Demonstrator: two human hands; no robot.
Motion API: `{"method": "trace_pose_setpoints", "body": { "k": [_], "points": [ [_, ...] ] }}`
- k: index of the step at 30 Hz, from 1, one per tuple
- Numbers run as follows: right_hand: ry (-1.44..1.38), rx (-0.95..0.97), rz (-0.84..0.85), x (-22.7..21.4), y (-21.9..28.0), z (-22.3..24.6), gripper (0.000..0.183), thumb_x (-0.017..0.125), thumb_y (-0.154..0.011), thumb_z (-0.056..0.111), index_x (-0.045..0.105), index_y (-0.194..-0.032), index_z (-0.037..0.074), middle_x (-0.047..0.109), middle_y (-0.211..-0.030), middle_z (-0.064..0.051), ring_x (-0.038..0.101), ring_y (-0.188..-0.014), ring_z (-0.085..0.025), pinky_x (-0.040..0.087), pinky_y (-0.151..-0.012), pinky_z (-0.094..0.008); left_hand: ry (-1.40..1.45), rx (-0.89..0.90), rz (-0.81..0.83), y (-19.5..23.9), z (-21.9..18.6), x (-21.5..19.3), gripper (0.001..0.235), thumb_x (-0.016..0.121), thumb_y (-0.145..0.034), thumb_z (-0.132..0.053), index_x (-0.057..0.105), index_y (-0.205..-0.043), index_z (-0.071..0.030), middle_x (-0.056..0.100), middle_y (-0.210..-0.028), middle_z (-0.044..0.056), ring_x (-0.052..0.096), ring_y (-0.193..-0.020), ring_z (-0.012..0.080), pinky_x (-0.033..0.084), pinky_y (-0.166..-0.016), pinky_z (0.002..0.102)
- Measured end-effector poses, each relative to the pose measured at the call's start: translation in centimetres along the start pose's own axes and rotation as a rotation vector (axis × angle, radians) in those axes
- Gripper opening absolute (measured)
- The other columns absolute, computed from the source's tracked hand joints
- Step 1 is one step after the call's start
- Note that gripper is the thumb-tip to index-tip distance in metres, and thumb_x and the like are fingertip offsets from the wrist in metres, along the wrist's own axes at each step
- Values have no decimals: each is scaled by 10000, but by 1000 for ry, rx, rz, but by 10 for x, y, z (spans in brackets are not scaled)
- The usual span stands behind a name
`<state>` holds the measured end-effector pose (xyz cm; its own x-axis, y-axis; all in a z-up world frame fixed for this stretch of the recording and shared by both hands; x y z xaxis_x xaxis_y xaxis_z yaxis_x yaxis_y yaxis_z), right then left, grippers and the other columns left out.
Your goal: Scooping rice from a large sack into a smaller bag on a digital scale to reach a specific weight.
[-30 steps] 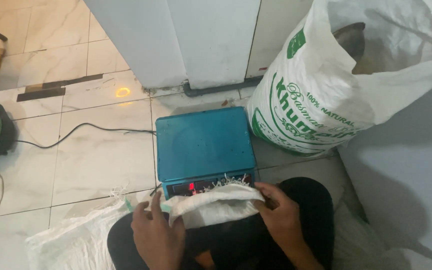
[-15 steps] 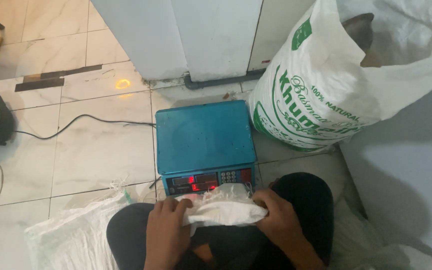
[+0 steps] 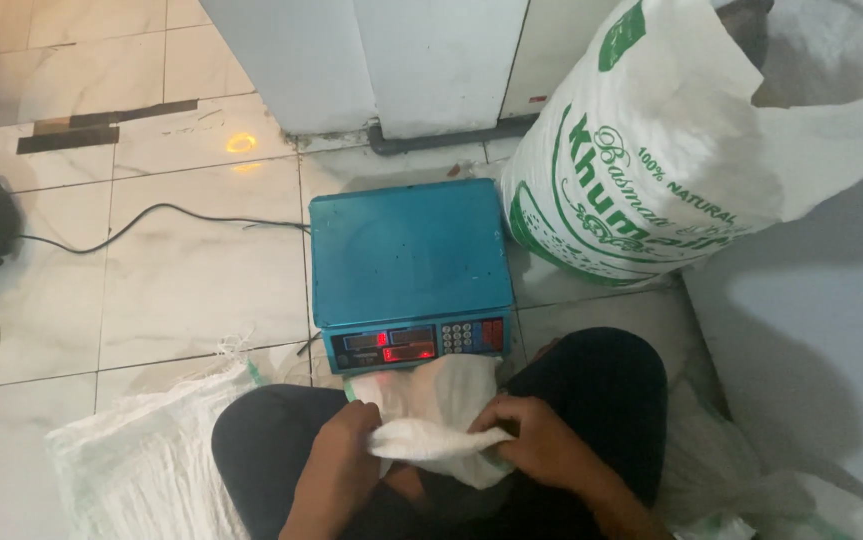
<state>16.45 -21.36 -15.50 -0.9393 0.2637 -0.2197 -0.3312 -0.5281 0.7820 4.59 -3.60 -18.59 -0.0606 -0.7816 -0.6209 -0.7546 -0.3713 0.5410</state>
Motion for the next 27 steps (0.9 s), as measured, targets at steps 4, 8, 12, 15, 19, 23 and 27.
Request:
{"method": "trace_pose_setpoints", "body": {
  "k": [4,8,12,15,19,23,27],
  "points": [
    [-497,100,136,2,-24,-33,451,686,-757,65,637,-1205,76,655,-1220,-126,647,-1093,-278,518,-928,-425,194,-198,-39,14,5,-25,299,772,-689,-88,489,-771,-140,630,-691,56,534,-665,161,363,-609,300],
    [-475,160,285,11,-43,-60,280,641,-844,248,641,-1058,68,677,-1077,-114,650,-950,-240,499,-892,-394,408,-303,244,16,29,3,176,898,-737,-97,726,-754,-65,657,-710,20,573,-689,113,415,-678,256],
    [45,-5,354,11,-27,-41,441,701,-731,448,631,-1074,180,674,-1150,-29,659,-988,-169,516,-878,-348,717,-312,463,31,26,19,130,789,-859,-74,816,-819,47,714,-774,57,594,-762,122,396,-748,242],
    [277,96,42,-17,-11,-31,294,658,-874,268,657,-1165,231,677,-1205,44,660,-1087,-98,509,-973,-296,942,-343,447,29,48,27,217,729,-854,-117,770,-952,72,768,-885,153,702,-840,225,538,-840,349],
    [233,119,-359,-45,1,-22,316,627,-902,272,678,-1213,243,533,-1329,36,574,-1155,-120,475,-1009,-312,1271,-460,430,30,73,57,217,647,-904,-92,707,-1020,82,719,-931,197,701,-862,340,552,-812,442],
    [-1028,376,-241,-13,20,-35,478,550,-907,146,553,-1385,174,618,-1305,-135,608,-1119,-288,492,-935,-424,1564,-469,281,10,114,78,291,636,-866,-129,613,-1125,2,635,-1029,160,630,-896,311,524,-787,459],
    [-1425,299,8,14,-1,-50,473,514,-893,155,553,-1361,96,565,-1262,-206,547,-1046,-332,449,-887,-464,1766,-386,159,9,82,36,465,436,-902,-20,516,-1336,126,592,-1169,301,578,-1013,359,471,-913,453]
  ]
}}
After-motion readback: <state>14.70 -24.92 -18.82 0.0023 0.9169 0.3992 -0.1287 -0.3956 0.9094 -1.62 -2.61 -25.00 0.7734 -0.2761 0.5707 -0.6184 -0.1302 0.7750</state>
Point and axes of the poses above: each hand's wrist, its own y-axis away from the middle knuckle, its own x-axis out of the palm, z = x × y, the point moved 10 cm from there along -y, towards the middle knuckle
